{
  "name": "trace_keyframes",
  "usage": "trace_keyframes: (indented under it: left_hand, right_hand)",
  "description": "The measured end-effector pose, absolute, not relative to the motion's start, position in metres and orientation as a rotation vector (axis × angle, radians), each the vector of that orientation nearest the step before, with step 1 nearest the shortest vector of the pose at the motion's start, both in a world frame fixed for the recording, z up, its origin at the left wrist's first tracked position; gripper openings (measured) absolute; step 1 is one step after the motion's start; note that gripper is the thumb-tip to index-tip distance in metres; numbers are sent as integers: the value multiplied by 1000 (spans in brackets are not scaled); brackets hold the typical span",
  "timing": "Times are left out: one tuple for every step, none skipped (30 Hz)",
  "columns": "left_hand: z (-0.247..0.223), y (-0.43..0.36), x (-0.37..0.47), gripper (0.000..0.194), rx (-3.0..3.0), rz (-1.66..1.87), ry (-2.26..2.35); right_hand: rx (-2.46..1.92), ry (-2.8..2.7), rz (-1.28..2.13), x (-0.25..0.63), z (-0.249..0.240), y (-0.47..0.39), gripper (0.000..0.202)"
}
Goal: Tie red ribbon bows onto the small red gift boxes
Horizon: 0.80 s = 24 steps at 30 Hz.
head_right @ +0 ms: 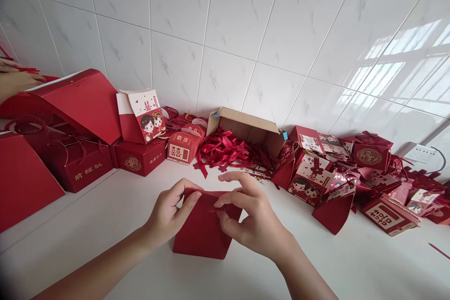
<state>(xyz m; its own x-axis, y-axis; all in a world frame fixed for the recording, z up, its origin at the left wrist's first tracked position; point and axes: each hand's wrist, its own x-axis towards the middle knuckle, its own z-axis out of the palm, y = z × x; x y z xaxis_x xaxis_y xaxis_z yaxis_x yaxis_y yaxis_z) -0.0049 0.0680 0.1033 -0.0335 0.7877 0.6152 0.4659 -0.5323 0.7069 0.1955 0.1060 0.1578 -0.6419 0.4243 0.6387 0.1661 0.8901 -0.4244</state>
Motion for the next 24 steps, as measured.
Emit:
trace_keyframes:
  left_hand:
    - [103,68,-5,16,1953,1591,1348]
    - [102,68,-4,17,1946,1596,1370]
    - [102,68,-4,18,1938,1600,1392]
    - [102,68,-4,18,1931,1602,1410]
    - [102,68,-4,19,1924,1604,1423]
    - [102,68,-4,19,1919,1605,1430]
    - [102,68,-4,19,1915,1607,1431]
    - [103,68,-4,19,1911,1606,1426]
    - [103,68,-4,19,1906,1604,1415]
    - [104,68,-4,18,1901,1601,1400]
    - [104,68,-4,18,1899,1595,1384]
    - [104,68,-4,18,1898,1588,1365]
    - [104,67,-3,18,1897,1581,1347]
    - [104,67,-3,17,1897,1577,1334]
    - [104,67,-3,17,1898,1575,1327]
    - [104,67,-3,17,1900,1575,1324]
    - [103,68,-3,17,1900,1575,1323]
    - [103,68,-4,17,1900,1577,1322]
    - [102,68,-4,18,1899,1575,1321]
    - [102,68,-6,18,1896,1572,1315]
    - [102,67,-7,19,1891,1565,1305]
    - [102,67,-7,20,1888,1551,1285]
    - [102,66,-8,20,1890,1524,1257]
    - [102,65,-7,18,1892,1496,1234]
  right_hand:
    - [-441,-2283,446,197,159,106,25]
    - [-457,-2299,467,199,160,105,24]
    - [-471,-2312,484,200,161,105,23]
    - [-482,-2320,497,200,162,105,21]
    - [-490,-2322,506,200,162,105,20]
    - [-495,-2318,503,200,161,105,20]
    - [-499,-2310,490,199,160,106,20]
    - [-500,-2301,467,198,159,106,21]
    - [-499,-2290,439,196,157,107,22]
    - [-497,-2280,412,194,155,107,23]
    - [-496,-2273,391,193,153,108,23]
    - [-495,-2267,381,191,151,109,23]
    - [-499,-2264,384,189,150,109,22]
    - [-503,-2262,393,188,149,110,22]
    - [-508,-2256,402,187,148,110,21]
    - [-511,-2246,410,187,147,111,21]
    - [-512,-2232,415,186,146,112,20]
    - [-510,-2215,418,186,145,112,20]
    - [-506,-2198,417,185,144,113,19]
    - [-500,-2177,414,184,143,114,18]
    - [-496,-2149,413,183,142,115,18]
    - [-498,-2112,419,181,140,117,18]
    - [-517,-2069,438,179,138,118,18]
    - [-549,-2027,470,177,135,119,17]
